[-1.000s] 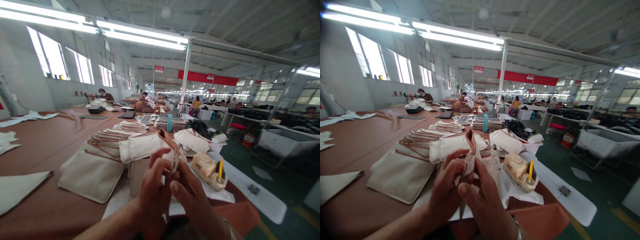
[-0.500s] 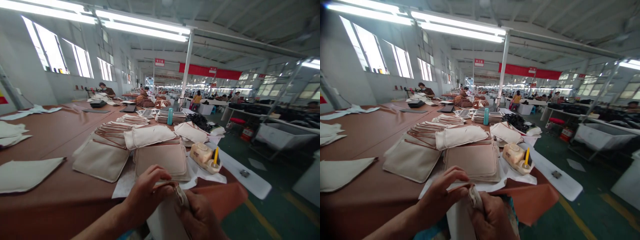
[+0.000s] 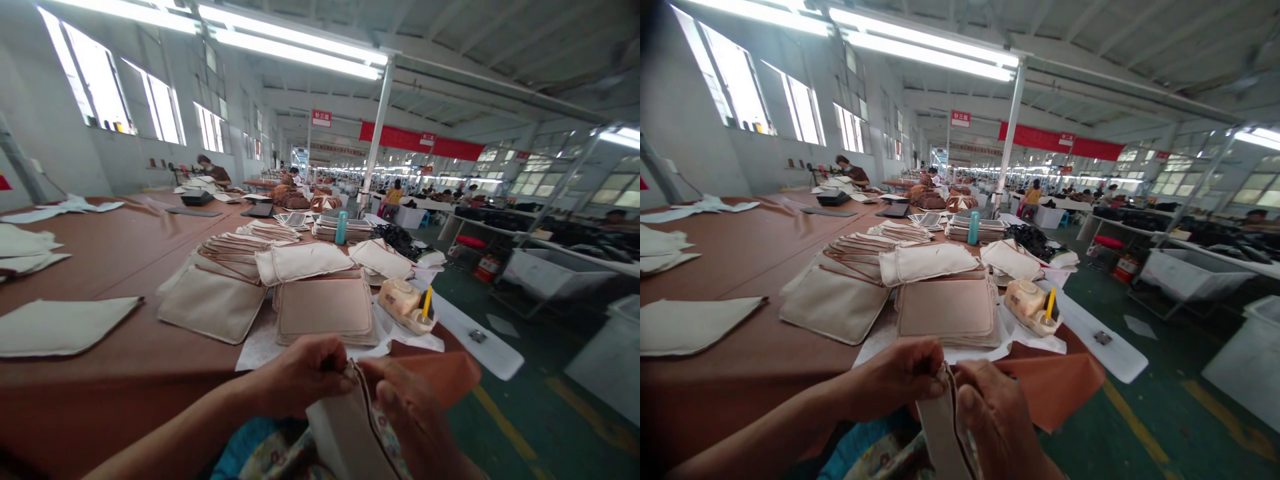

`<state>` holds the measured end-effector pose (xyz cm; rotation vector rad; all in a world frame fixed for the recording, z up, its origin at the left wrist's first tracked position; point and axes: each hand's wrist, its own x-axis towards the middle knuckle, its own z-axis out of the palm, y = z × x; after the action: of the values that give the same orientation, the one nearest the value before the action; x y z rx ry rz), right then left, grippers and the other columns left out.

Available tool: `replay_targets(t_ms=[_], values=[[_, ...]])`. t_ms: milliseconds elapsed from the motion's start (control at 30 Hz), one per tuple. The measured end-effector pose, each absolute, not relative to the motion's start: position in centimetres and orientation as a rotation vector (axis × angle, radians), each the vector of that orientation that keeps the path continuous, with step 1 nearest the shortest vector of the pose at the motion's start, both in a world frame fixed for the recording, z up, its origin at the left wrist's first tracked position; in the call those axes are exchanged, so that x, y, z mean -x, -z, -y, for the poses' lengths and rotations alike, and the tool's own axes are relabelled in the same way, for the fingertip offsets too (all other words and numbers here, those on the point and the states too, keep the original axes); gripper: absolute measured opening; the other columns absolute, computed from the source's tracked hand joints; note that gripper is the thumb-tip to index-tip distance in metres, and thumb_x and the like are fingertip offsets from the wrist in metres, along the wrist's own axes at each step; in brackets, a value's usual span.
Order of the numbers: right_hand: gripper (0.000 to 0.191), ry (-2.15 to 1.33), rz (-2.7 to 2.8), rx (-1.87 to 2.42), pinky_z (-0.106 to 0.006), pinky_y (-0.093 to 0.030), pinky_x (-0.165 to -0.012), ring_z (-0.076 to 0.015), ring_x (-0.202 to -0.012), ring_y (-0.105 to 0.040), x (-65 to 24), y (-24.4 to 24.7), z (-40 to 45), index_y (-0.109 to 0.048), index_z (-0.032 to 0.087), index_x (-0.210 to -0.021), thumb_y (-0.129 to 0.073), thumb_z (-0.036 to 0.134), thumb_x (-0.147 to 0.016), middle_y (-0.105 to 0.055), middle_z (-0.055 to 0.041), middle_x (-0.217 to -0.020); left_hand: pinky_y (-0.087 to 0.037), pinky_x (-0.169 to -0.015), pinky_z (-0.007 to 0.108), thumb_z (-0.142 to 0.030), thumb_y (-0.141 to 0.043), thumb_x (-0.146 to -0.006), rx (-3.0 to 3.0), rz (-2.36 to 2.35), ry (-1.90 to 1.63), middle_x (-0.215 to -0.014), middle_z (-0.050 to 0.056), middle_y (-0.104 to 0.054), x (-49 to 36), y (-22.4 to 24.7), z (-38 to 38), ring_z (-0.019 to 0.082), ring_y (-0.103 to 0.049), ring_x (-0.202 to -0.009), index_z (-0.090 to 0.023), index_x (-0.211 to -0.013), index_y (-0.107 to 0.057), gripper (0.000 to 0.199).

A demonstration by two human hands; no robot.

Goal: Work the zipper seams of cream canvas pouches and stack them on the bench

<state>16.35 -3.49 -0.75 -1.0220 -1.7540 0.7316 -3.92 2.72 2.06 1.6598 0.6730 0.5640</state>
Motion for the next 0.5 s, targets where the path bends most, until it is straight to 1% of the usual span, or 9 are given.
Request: replay_targets(t_ms=[67, 100, 133, 167, 233, 333, 400, 500], values=[[0.046, -0.716, 1.649, 1.037, -0.035, -0.048, -0.092, -0.0277, -0.110, -0.060, -16.6, 0.2, 2.7, -0.059, 0.021, -0.123, -0.035, 0.054, -0.101, -0.064, -0.0124, -0.119, -0.036, -0.063, 0.021, -0.048, -0.076, -0.076, -1.583, -0.499, -0.457, -0.077, -0.003, -0.052, 4.1, -2.3, -3.1, 0.012, -0.043, -0.069, -0.017, -0.087, -0.053, 0.040], [0.048, -0.757, 1.629, 1.019, -0.036, -0.047, -0.095, -0.0276, -0.114, -0.058, -16.5, 0.1, 2.1, -0.057, 0.022, -0.126, -0.031, 0.055, -0.102, -0.062, -0.0125, -0.123, -0.036, -0.065, 0.022, -0.049, -0.076, -0.077, -1.570, -0.443, -0.436, -0.079, -0.002, -0.053, 4.1, -2.5, -3.2, 0.012, -0.044, -0.071, -0.016, -0.089, -0.054, 0.041], [0.051, -0.819, 1.635, 0.987, -0.037, -0.047, -0.095, -0.0272, -0.114, -0.057, -16.3, 0.1, 1.6, -0.057, 0.021, -0.126, -0.028, 0.056, -0.102, -0.062, -0.0124, -0.123, -0.036, -0.066, 0.022, -0.050, -0.075, -0.078, -1.572, -0.408, -0.432, -0.080, -0.001, -0.053, 4.1, -2.8, -3.3, 0.012, -0.045, -0.072, -0.015, -0.089, -0.055, 0.041], [0.053, -0.887, 1.661, 0.952, -0.037, -0.046, -0.095, -0.0266, -0.112, -0.058, -16.0, 0.2, 1.0, -0.057, 0.021, -0.124, -0.025, 0.056, -0.103, -0.062, -0.0120, -0.120, -0.036, -0.067, 0.022, -0.050, -0.074, -0.080, -1.584, -0.386, -0.434, -0.081, -0.001, -0.052, 4.1, -3.1, -3.5, 0.012, -0.044, -0.073, -0.015, -0.088, -0.056, 0.040], [0.054, -0.979, 1.710, 0.903, -0.036, -0.047, -0.090, -0.0245, -0.101, -0.059, -15.4, 0.7, 0.2, -0.059, 0.020, -0.118, -0.022, 0.056, -0.103, -0.064, -0.0100, -0.109, -0.036, -0.068, 0.022, -0.050, -0.071, -0.083, -1.620, -0.378, -0.427, -0.081, -0.002, -0.049, 4.4, -3.6, -3.7, 0.012, -0.042, -0.073, -0.015, -0.086, -0.056, 0.038], [0.050, -1.007, 1.757, 0.898, -0.032, -0.045, -0.080, -0.0213, -0.089, -0.056, -15.1, 1.3, -0.6, -0.059, 0.019, -0.107, -0.023, 0.054, -0.104, -0.061, -0.0057, -0.094, -0.036, -0.069, 0.022, -0.050, -0.066, -0.088, -1.666, -0.454, -0.362, -0.080, -0.002, -0.048, 5.1, -3.9, -4.1, 0.012, -0.042, -0.073, -0.016, -0.090, -0.058, 0.035], [0.049, -1.003, 1.801, 0.896, -0.030, -0.041, -0.073, -0.0191, -0.080, -0.052, -15.4, 1.5, -0.9, -0.058, 0.019, -0.096, -0.025, 0.054, -0.104, -0.056, -0.0027, -0.084, -0.037, -0.070, 0.022, -0.050, -0.062, -0.090, -1.718, -0.507, -0.330, -0.080, -0.002, -0.048, 5.4, -3.9, -4.5, 0.012, -0.043, -0.073, -0.016, -0.093, -0.058, 0.034], [0.047, -1.022, 1.843, 0.897, -0.028, -0.036, -0.065, -0.0156, -0.069, -0.042, -16.4, 1.5, -1.5, -0.052, 0.019, -0.081, -0.032, 0.056, -0.102, -0.045, 0.0017, -0.072, -0.036, -0.067, 0.020, -0.052, -0.059, -0.091, -1.840, -0.544, -0.322, -0.079, -0.003, -0.047, 5.3, -3.5, -5.7, 0.012, -0.041, -0.073, -0.015, -0.093, -0.059, 0.037]])
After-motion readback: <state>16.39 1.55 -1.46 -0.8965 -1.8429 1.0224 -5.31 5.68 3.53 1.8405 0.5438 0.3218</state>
